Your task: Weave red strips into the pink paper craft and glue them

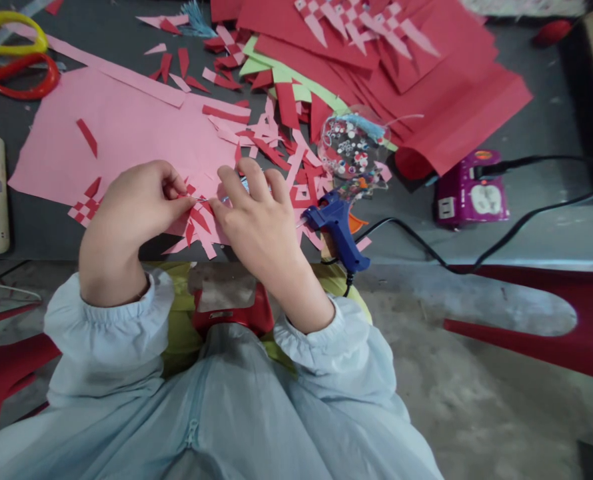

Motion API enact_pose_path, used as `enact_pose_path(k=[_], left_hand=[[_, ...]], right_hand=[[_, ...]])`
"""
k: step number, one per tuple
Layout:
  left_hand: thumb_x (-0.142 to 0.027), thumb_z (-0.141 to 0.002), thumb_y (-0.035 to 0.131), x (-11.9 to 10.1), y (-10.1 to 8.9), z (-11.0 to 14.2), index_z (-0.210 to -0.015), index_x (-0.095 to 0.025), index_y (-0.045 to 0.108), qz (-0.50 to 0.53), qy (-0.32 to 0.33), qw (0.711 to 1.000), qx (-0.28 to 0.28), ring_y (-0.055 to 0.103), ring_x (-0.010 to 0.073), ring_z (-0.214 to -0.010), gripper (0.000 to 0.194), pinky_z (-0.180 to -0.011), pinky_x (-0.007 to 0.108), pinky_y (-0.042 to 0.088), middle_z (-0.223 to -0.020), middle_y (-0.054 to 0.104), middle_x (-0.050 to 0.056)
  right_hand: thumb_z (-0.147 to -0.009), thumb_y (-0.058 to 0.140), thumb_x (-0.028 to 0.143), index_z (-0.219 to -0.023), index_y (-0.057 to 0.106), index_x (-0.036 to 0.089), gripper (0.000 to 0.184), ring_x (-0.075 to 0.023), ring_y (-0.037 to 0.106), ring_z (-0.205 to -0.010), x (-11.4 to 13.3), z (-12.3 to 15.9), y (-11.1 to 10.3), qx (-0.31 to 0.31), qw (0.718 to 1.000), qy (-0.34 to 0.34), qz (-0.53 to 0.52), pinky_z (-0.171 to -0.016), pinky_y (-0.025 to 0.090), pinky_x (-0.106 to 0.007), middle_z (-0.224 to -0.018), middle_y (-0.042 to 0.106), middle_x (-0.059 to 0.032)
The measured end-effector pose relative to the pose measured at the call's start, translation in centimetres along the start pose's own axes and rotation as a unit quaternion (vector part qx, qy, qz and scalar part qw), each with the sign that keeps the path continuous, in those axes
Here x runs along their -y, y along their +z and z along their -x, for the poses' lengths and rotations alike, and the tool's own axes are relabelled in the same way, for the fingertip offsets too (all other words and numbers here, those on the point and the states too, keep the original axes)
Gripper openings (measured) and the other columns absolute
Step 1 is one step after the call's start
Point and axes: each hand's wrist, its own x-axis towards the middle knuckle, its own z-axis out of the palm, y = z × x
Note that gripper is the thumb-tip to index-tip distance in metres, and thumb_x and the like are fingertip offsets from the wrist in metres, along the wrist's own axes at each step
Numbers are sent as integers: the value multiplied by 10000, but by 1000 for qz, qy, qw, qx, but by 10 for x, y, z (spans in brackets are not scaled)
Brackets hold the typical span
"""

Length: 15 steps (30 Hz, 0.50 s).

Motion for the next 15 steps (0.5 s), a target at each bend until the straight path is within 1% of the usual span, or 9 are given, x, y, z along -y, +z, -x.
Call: enact_pose_path(k=[8, 12, 15], left_hand=[[-217, -809, 578, -2, 0, 2, -810, -217, 604, -3, -6, 1000, 3, 653, 225, -894, 26, -850, 374, 478, -960, 722, 55], [-242, -833, 570, -2, -2, 4, -860, -221, 634, -3, 9, 1000, 5, 647, 221, -920, 73, -865, 368, 479, -997, 730, 60], [-246, -836, 564, -1, -2, 3, -881, -221, 646, -5, 7, 1000, 5, 654, 235, -934, 97, -869, 377, 481, -1011, 735, 71]], right_hand=[[-1047, 375, 341, -1084, 736, 247, 375, -297, 405, -1353, 1, -1, 0, 12, 1000, 14, -11, -1060, 339, -507, -1425, 586, -74], [-1045, 376, 343, -1097, 742, 256, 380, -304, 413, -1349, 1, -1, -3, 23, 999, 22, -20, -1059, 343, -516, -1424, 587, -78], [-1042, 381, 338, -1102, 747, 264, 378, -316, 412, -1355, 2, -1, -4, 31, 999, 25, -24, -1058, 338, -522, -1429, 581, -82]])
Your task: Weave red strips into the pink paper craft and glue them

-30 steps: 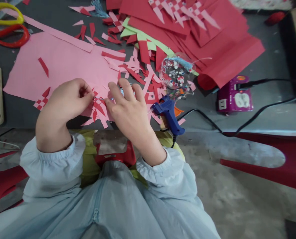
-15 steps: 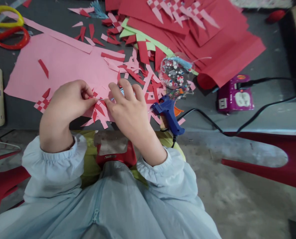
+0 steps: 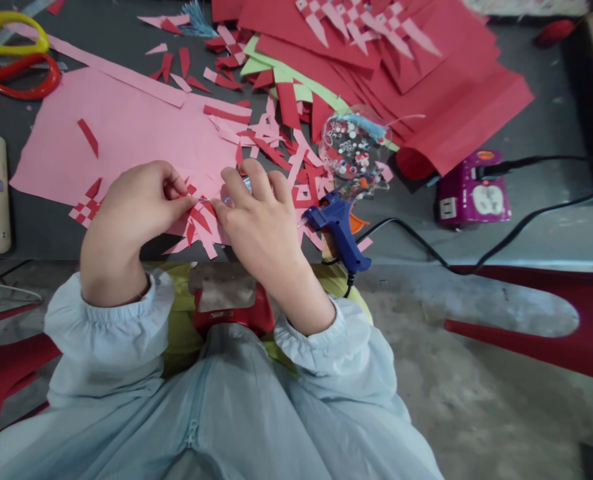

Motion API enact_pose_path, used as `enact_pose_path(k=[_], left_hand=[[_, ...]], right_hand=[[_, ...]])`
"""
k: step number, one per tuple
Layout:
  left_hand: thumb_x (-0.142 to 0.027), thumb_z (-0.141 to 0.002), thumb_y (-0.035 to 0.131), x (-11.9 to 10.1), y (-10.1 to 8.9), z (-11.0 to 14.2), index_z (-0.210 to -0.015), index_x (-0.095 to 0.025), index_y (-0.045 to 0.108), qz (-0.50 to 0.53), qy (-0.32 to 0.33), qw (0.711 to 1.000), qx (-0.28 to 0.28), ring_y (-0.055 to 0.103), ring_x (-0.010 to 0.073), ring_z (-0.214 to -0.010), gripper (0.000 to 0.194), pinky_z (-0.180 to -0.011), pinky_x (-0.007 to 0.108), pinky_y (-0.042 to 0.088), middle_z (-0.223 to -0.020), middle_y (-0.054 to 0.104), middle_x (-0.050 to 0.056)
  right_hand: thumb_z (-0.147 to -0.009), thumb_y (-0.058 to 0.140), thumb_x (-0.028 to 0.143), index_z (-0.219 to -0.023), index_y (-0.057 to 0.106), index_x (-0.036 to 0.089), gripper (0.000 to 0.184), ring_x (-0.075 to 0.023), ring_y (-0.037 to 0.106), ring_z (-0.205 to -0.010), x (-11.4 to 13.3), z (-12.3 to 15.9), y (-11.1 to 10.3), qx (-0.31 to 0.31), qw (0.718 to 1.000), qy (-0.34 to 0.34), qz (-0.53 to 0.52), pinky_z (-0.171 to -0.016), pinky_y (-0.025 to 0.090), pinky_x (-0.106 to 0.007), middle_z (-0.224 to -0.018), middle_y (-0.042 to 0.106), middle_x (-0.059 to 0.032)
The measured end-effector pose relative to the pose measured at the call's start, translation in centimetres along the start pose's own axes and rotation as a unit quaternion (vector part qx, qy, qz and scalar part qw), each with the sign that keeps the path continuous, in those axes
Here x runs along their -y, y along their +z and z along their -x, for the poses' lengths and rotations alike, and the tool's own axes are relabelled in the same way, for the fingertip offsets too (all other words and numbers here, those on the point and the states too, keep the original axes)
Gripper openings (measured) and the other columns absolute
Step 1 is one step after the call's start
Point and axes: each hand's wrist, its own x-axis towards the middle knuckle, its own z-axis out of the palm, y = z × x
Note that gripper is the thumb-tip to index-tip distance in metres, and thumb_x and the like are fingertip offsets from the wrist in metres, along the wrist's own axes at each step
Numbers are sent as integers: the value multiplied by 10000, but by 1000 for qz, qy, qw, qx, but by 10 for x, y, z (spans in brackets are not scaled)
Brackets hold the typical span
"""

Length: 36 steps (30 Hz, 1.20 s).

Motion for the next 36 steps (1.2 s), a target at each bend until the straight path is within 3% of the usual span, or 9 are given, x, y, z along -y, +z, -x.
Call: enact_pose_path(k=[13, 27, 31, 36], left_hand=[[-249, -836, 546, 2, 3, -3, -907, -199, 649, 0, 3, 1000, 0, 680, 274, -978, 135, -862, 395, 490, -1014, 736, 105], [-249, -847, 525, 1, 3, -2, -854, -227, 616, -13, -1, 1000, 1, 659, 248, -962, 94, -859, 366, 482, -1002, 739, 76], [-265, -844, 539, 2, 3, -3, -876, -237, 635, -10, -13, 1000, 2, 665, 239, -984, 105, -869, 338, 491, -991, 745, 55], [-257, -844, 528, 0, 2, -2, -915, -202, 646, -8, 6, 1000, 8, 662, 258, -992, 149, -898, 386, 491, -1028, 732, 93]], right_hand=[[-1045, 378, 364, -1080, 749, 244, 390, -325, 410, -1336, -1, 0, 0, -2, 1000, -3, -2, -1040, 357, -526, -1413, 591, -93], [-1040, 367, 341, -1123, 746, 269, 395, -320, 413, -1327, 0, 1, 0, -6, 1000, -4, -14, -1036, 364, -525, -1389, 601, -89], [-1032, 395, 313, -1115, 745, 275, 361, -318, 428, -1312, -4, 1, 1, -3, 1000, -6, -26, -1016, 388, -515, -1393, 592, -83], [-1024, 408, 263, -1151, 731, 274, 348, -297, 462, -1265, -16, 0, 1, -7, 998, -17, -63, -1004, 420, -489, -1365, 599, -74]])
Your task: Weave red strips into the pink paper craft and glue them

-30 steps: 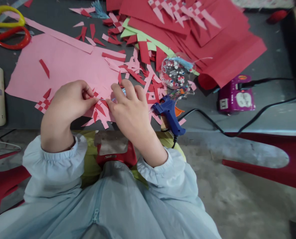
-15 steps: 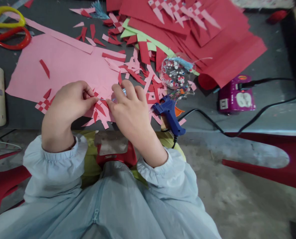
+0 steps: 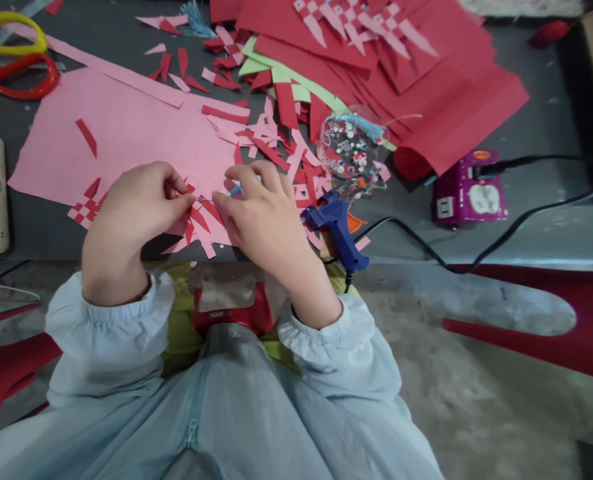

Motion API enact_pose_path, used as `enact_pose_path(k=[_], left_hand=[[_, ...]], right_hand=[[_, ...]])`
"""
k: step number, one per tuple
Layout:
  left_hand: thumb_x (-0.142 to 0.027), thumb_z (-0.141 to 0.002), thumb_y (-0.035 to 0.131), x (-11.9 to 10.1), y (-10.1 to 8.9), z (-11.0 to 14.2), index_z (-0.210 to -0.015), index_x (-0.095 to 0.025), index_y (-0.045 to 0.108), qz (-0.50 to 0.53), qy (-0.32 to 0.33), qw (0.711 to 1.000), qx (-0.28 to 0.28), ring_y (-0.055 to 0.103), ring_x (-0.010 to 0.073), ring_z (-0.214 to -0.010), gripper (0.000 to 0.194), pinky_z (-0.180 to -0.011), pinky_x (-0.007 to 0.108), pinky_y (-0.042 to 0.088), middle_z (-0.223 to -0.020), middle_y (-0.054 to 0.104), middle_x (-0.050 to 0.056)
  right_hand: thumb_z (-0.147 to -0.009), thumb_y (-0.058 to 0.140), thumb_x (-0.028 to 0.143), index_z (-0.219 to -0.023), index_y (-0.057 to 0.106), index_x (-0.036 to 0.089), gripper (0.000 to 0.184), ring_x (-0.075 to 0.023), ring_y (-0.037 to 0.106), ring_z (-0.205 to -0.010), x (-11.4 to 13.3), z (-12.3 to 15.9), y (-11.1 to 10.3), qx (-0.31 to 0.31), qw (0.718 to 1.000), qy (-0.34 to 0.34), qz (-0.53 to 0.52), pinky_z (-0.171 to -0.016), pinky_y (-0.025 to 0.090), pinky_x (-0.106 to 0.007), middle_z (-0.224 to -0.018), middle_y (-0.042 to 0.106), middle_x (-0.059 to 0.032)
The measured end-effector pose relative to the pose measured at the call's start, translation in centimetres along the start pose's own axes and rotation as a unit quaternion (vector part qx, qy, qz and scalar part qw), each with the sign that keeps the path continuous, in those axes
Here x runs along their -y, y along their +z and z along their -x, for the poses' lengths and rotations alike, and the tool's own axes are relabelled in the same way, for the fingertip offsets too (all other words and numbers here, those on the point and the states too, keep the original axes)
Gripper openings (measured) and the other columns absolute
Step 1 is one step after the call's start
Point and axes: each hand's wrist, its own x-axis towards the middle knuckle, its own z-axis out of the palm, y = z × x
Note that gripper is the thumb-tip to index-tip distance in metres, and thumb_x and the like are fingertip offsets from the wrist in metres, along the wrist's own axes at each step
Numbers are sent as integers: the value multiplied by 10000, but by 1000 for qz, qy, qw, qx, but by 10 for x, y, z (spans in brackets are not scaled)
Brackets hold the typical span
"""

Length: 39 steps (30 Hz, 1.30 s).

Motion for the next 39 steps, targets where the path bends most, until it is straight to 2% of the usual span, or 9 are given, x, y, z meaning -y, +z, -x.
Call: enact_pose_path(k=[5, 9, 15, 20, 27, 39], left_hand=[[-239, -815, 553, -1, 1, 0, -892, -209, 645, 4, -17, 1000, -9, 655, 253, -1020, 124, -921, 378, 488, -1005, 730, 82], [-275, -827, 565, -1, 1, -2, -918, -226, 652, -8, -22, 1000, -5, 659, 255, -1033, 136, -923, 367, 490, -992, 729, 74], [-254, -820, 557, 0, 1, -2, -913, -197, 654, 1, -16, 1000, -10, 666, 309, -1032, 147, -906, 419, 488, -997, 724, 109], [-267, -837, 544, 1, 1, -2, -919, -219, 655, -1, -8, 1000, -9, 659, 267, -1014, 146, -921, 393, 487, -998, 725, 76], [-245, -838, 532, 1, 2, -1, -949, -192, 669, -1, -3, 1000, -3, 663, 263, -996, 185, -894, 392, 492, -1030, 729, 93], [-243, -833, 564, -1, 2, -2, -864, -218, 636, 1, -22, 1000, -9, 674, 252, -972, 82, -896, 374, 502, -951, 721, 56]], right_hand=[[-1008, 411, 236, -1144, 725, 261, 343, -308, 472, -1264, -4, -1, -3, -4, 1000, -5, 5, -1010, 419, -524, -1342, 593, -94], [-1017, 417, 254, -1189, 712, 294, 344, -309, 456, -1284, 1, -1, -2, 10, 1000, -19, 14, -998, 418, -507, -1356, 587, -87], [-1027, 422, 288, -1222, 709, 297, 348, -308, 447, -1285, 8, -2, 2, 29, 999, -6, 31, -1004, 399, -482, -1366, 590, -89], [-1031, 401, 293, -1207, 717, 279, 363, -313, 445, -1282, 6, -3, 2, 32, 999, -3, 26, -992, 408, -486, -1348, 601, -95], [-1029, 402, 279, -1146, 738, 280, 356, -304, 457, -1270, 1, -1, 1, 25, 1000, -7, 14, -993, 412, -495, -1325, 609, -86], [-1035, 408, 287, -1107, 731, 220, 337, -337, 457, -1255, 5, 0, 4, -2, 1000, -13, 2, -984, 404, -536, -1258, 615, -124]])
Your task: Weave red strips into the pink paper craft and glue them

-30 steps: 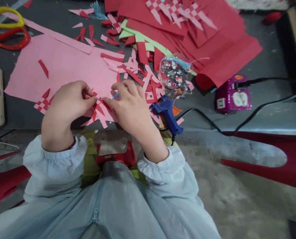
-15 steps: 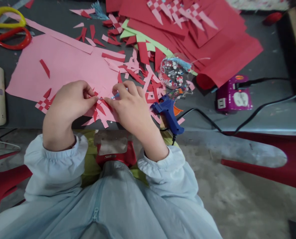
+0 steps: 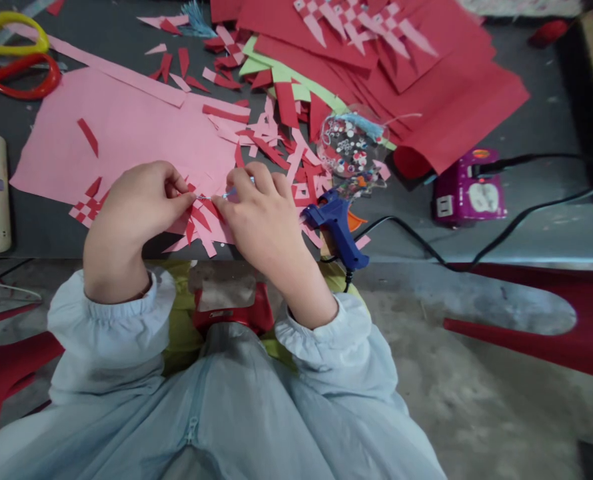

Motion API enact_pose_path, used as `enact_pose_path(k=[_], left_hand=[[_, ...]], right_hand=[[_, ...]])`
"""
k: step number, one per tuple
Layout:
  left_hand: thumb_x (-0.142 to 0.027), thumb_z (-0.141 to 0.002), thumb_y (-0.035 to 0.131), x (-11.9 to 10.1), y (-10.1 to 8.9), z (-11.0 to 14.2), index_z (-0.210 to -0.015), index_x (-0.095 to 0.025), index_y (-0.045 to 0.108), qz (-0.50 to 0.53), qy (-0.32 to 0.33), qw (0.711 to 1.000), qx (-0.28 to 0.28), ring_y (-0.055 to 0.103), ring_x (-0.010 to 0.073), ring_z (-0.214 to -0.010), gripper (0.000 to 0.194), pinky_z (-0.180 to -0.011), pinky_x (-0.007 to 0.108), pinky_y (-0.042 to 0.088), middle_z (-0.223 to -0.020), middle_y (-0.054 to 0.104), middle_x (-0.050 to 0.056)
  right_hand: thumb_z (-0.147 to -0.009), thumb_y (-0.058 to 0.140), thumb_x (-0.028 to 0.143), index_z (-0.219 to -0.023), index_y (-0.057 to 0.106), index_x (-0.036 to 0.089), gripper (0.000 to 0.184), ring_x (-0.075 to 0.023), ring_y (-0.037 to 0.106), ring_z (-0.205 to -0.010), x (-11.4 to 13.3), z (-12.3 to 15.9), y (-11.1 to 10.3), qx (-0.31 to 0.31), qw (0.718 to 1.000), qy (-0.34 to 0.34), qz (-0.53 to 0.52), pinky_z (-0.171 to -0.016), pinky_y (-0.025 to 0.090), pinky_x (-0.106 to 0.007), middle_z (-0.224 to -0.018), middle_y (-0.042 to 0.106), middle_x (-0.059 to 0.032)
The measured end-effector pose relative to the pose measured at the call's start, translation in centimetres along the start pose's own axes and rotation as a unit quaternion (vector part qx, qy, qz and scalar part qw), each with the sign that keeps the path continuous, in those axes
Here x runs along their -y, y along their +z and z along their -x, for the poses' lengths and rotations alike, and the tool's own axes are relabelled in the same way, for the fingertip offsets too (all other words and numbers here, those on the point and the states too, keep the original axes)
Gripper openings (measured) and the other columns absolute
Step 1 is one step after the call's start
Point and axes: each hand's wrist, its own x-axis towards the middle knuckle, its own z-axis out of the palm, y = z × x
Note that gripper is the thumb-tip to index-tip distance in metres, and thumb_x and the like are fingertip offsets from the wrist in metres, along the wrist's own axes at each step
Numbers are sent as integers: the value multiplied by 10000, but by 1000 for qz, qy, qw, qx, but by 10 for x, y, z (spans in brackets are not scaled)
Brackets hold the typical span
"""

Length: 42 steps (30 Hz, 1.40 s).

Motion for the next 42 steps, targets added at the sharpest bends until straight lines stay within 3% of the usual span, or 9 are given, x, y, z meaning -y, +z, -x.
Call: enact_pose_path(k=[8, 14, 19, 25, 30, 38, 42], left_hand=[[-198, -830, 527, 2, -4, 2, -862, -200, 634, -20, 20, 1000, 13, 663, 229, -922, 112, -821, 348, 494, -948, 726, 62], [-170, -830, 454, 2, -7, 11, -884, -202, 640, -24, 40, 998, -30, 659, 241, -905, 196, -790, 365, 484, -961, 726, 71], [-179, -838, 472, 3, -12, 16, -921, -225, 660, -7, 41, 998, -55, 665, 220, -906, 211, -826, 348, 502, -974, 733, 52], [-178, -872, 425, 5, -19, 24, -975, -191, 683, -29, 39, 996, -73, 671, 259, -975, 278, -876, 401, 514, -1056, 738, 97], [-197, -878, 459, 16, -28, 34, -1020, -258, 693, -36, -14, 992, -118, 673, 259, -1077, 280, -967, 399, 507, -1130, 735, 45], [-163, -864, 468, 37, -37, 48, -1047, -220, 703, -38, -31, 979, -199, 673, 310, -1167, 303, -1018, 465, 521, -1164, 739, 67], [-202, -877, 458, 44, -42, 52, -1057, -238, 699, -30, -36, 982, -181, 663, 314, -1184, 303, -1028, 483, 516, -1207, 730, 69]], right_hand=[[-1008, 435, 208, -1181, 710, 259, 329, -320, 493, -1227, -12, 3, 1, -27, 998, -21, -56, -982, 420, -530, -1278, 618, -109], [-969, 431, 144, -1230, 674, 256, 374, -332, 527, -1214, -23, 1, -2, -51, 994, -5, -95, -996, 424, -568, -1234, 618, -120], [-960, 457, 144, -1127, 704, 245, 314, -329, 541, -1189, -23, -2, 2, -50, 994, -1, -100, -979, 435, -557, -1200, 630, -115], [-979, 467, 175, -1042, 717, 221, 262, -292, 559, -1143, -13, -2, 3, -69, 993, -9, -91, -979, 439, -520, -1141, 661, -101], [-983, 463, 183, -1082, 710, 205, 267, -282, 572, -1119, -8, -4, 1, -69, 994, -14, -84, -979, 440, -493, -1149, 668, -107], [-910, 375, 66, -1186, 684, 186, 431, -285, 569, -1118, -10, -11, -4, -68, 993, -23, -96, -989, 444, -502, -1153, 672, -121], [-858, 394, 39, -1238, 660, 172, 483, -302, 592, -1101, -14, -13, -7, -51, 995, -11, -90, -973, 451, -513, -1146, 682, -131]])
